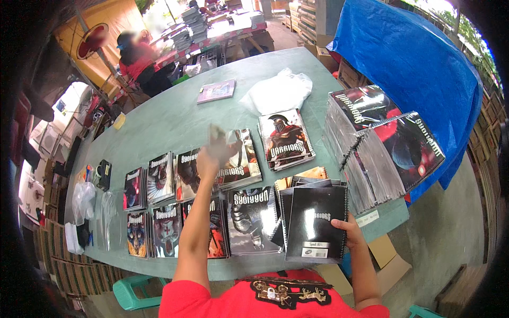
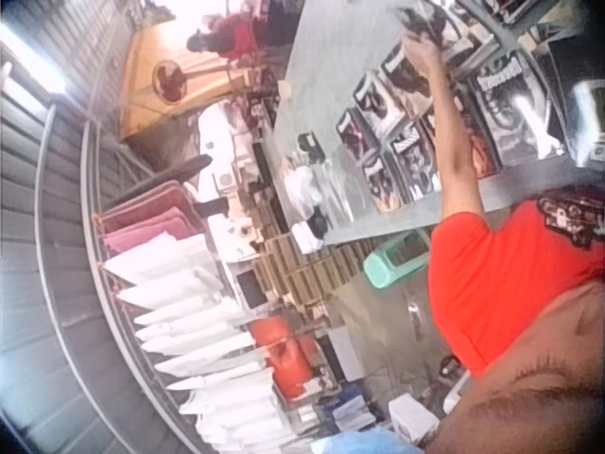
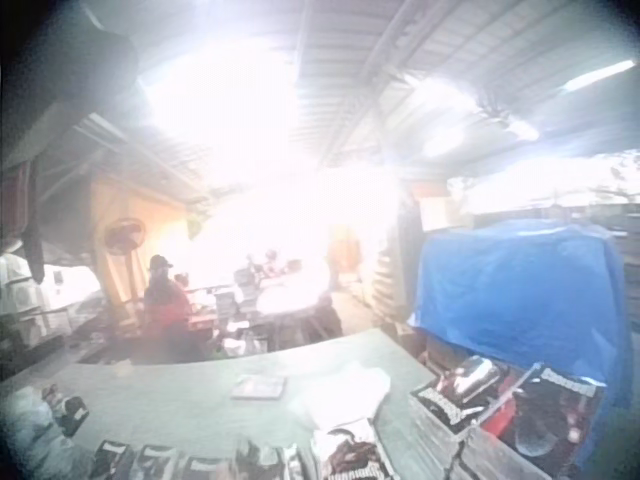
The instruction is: The person gathers several spiral-bound notebooks from the table, stacks them together, and then wraps the stack in a sheet of clear plastic film, securing the wrap with adhesive tape from a dispenser.
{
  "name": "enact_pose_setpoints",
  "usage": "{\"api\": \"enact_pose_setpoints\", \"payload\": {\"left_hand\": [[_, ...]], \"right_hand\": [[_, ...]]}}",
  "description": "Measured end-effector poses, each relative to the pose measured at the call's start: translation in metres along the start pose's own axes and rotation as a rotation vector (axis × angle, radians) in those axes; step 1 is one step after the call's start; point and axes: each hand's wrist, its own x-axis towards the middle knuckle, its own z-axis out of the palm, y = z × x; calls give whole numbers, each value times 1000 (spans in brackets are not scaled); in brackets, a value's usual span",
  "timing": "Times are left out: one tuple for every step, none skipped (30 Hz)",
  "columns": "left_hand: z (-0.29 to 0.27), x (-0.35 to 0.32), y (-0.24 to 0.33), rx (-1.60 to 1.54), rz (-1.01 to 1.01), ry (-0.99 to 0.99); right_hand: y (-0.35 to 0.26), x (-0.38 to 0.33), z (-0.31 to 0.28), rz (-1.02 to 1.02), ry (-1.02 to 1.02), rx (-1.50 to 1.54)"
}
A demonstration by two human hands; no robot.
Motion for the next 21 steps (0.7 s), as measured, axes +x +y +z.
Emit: {"api": "enact_pose_setpoints", "payload": {"left_hand": [[-9, -17, 51, -153, 217, 95], [-25, -36, 75, -268, 375, 1], [-32, -54, 84, -382, 520, -85], [-25, -69, 78, -439, 751, -205], [-21, -87, 84, -265, 1108, -249], [-14, -110, 93, -293, 1308, -377], [-12, -125, 103, -349, 1406, -669], [-6, -134, 107, -224, 1495, -740], [8, -123, 109, -232, 1326, -662], [29, -104, 111, -239, 1158, -587], [48, -81, 120, -141, 851, -476], [67, -59, 128, -54, 550, -356], [87, -40, 119, 13, 448, -356], [102, -27, 111, 74, 354, -361], [106, -26, 110, 43, 313, -367], [110, -26, 111, 8, 274, -372], [111, -25, 110, -26, 232, -374], [108, -22, 104, -15, 276, -281], [100, -18, 106, -30, 280, -183], [87, -14, 114, -47, 286, -82], [71, -12, 120, -113, 400, -20]], "right_hand": [[6, 4, -20, -35, 9, -37], [5, 5, -21, -9, 45, 115], [3, 5, -19, 23, 74, 260], [3, 6, -18, 65, 92, 403], [4, 7, -19, 79, 118, 350], [6, 7, -23, 87, 150, 300], [6, 7, -25, 96, 170, 250], [7, 7, -26, 105, 185, 201], [5, 8, -23, 56, 147, 89], [3, 7, -15, 9, 112, -21], [2, 4, -8, -35, 79, -131], [2, -3, -1, -68, 117, -94], [3, -8, 7, -92, 129, -50], [5, -12, 11, -119, 152, -5], [10, -16, 9, -100, 160, 52], [13, -18, 8, -108, 181, 81], [17, -20, 9, -115, 198, 109], [20, -21, 9, -121, 212, 136], [23, -21, 7, -103, 208, 139], [23, -20, 4, -89, 204, 142], [24, -20, 2, -74, 196, 143]]}}
